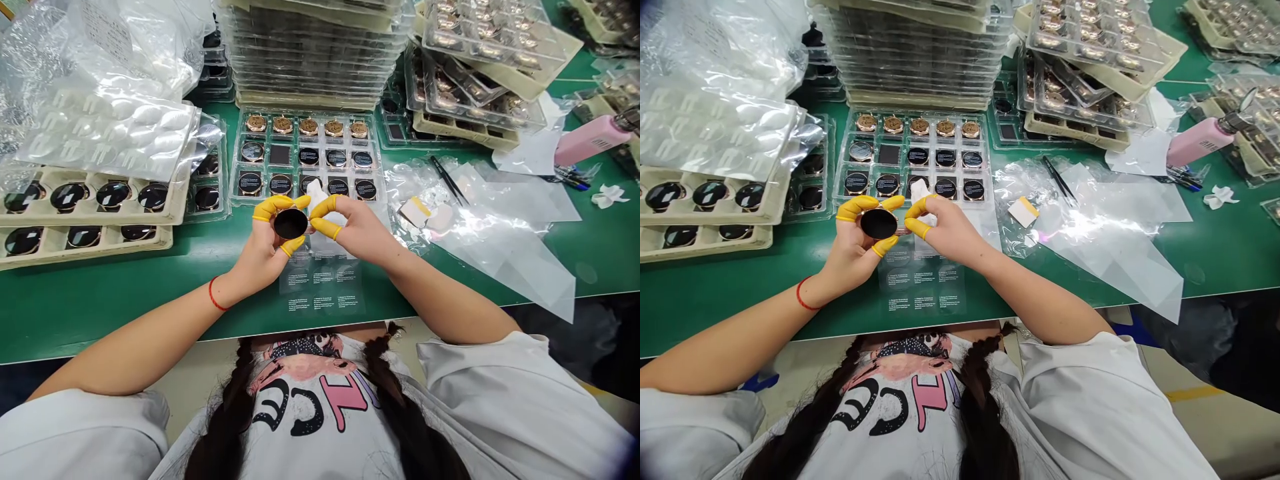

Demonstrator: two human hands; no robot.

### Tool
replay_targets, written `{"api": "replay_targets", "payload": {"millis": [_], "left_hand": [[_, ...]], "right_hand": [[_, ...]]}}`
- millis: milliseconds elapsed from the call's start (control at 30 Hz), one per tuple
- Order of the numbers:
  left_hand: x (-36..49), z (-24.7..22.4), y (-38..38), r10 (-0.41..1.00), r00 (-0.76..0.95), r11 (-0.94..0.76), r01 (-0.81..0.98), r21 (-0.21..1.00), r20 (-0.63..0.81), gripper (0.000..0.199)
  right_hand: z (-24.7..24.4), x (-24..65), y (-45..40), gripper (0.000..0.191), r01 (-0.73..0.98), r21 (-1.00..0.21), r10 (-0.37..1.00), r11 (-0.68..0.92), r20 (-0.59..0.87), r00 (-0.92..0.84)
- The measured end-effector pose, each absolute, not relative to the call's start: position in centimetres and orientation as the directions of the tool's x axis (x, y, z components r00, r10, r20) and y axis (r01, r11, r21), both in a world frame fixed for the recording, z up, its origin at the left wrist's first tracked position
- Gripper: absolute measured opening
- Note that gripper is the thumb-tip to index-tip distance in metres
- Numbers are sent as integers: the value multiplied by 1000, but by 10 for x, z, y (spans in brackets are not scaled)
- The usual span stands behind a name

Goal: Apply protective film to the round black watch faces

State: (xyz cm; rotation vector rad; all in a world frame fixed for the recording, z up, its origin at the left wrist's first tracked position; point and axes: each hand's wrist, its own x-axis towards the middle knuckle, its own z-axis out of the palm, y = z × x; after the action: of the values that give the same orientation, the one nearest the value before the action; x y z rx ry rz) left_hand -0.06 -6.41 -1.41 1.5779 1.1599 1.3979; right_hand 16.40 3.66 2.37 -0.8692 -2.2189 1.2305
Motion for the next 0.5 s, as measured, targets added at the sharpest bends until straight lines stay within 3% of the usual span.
{"api": "replay_targets", "payload": {"millis": [267, 500], "left_hand": [[-1, -8, -60, 993, 39, -107, -21, 994, 108, 54], [0, -5, -57, 996, 83, -24, -67, 997, 30, 52]], "right_hand": [[35, 172, 48, 20, 118, -951, 800, 284, 168, -576], [27, 167, 33, 21, 80, -962, 722, 260, 139, -678]]}}
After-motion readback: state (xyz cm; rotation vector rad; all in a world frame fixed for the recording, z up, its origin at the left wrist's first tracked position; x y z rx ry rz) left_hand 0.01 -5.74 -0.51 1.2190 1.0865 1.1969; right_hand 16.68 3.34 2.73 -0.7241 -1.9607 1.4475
